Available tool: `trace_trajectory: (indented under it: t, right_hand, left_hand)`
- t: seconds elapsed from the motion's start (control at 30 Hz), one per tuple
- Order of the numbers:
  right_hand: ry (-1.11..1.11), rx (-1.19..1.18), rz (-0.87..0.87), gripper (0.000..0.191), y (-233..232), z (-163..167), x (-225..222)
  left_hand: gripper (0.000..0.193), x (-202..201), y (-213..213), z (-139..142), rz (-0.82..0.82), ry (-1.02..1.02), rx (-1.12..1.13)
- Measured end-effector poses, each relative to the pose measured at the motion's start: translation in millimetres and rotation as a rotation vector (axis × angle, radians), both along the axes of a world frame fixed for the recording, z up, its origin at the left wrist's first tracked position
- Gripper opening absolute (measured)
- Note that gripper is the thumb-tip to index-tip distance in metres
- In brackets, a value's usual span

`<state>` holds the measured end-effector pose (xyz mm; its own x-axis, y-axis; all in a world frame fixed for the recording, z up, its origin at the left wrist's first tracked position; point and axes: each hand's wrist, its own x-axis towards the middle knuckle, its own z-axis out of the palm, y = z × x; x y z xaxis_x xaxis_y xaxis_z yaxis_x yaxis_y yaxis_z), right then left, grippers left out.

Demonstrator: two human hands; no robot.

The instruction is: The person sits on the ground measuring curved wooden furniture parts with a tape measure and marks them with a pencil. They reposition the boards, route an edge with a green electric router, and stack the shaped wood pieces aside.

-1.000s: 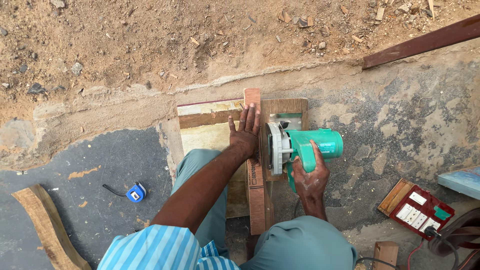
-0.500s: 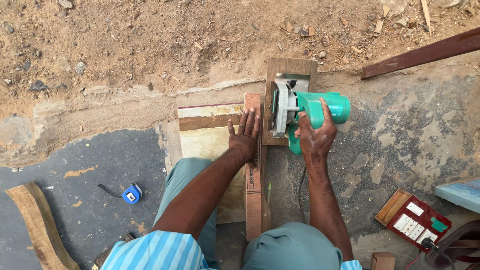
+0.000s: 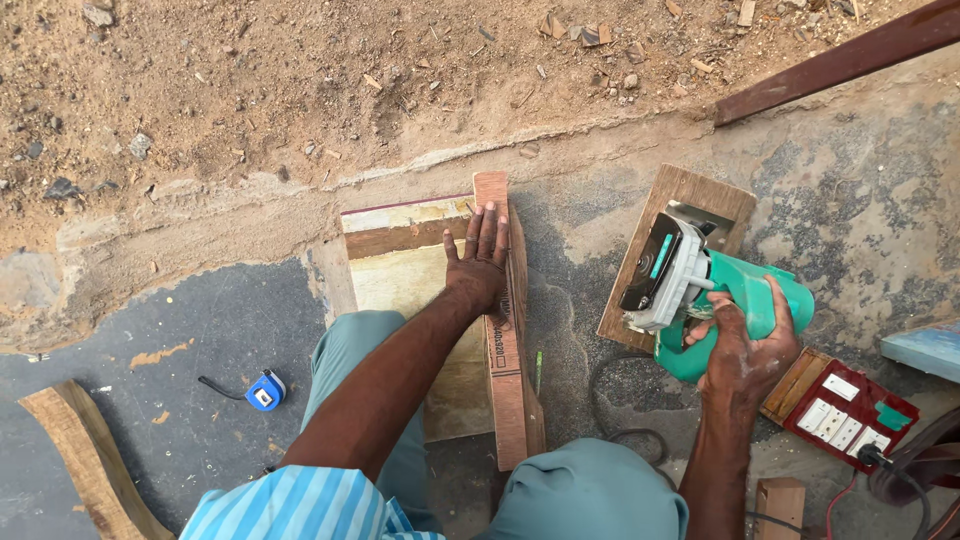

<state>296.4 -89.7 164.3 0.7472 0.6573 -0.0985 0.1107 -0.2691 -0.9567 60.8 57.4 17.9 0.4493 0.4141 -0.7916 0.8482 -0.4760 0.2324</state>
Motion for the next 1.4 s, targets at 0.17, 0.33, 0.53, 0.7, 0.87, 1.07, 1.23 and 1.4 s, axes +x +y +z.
trace_trajectory:
  t: [0.17,0.33,0.53,0.7,0.87,1.07,1.23,1.4]
  right_hand:
    - [-0.087,-0.081,0.029,0.064,-50,-17,6]
    - [-0.125,-0.332,0.065,0.068,-83,-32,-14]
    - [-0.235,-0.32,0.294,0.064,-87,-49,-53]
    - [-0.262,-0.324,0.4,0.066,-84,-53,-81]
    - [-0.209,-0.43,0.354,0.065,-77,-51,-97]
    - [-0.269,-0.352,0.36,0.06,-70,-45,-102]
    - [-0.178,-0.432,0.331,0.062,-62,-46,-104]
    - [-0.124,-0.467,0.291,0.064,-46,-48,-101]
  left_hand:
    - [0.171,7,-5,-12,-0.025,0.006,-0.006]
    - [0.174,9,-15,-23,-0.029,0.003,0.001]
    - [0.175,6,-18,-24,-0.028,0.019,-0.001]
    - [0.176,3,-15,-15,0.005,0.004,0.001]
    - [0.174,0,-12,-6,-0.009,0.012,-0.016]
    - [0.173,-1,-9,1,-0.001,0.013,-0.01]
    - [0.174,-2,-7,1,0.003,0.012,-0.007]
    - [0.173,-3,-7,0,-0.01,0.009,-0.003]
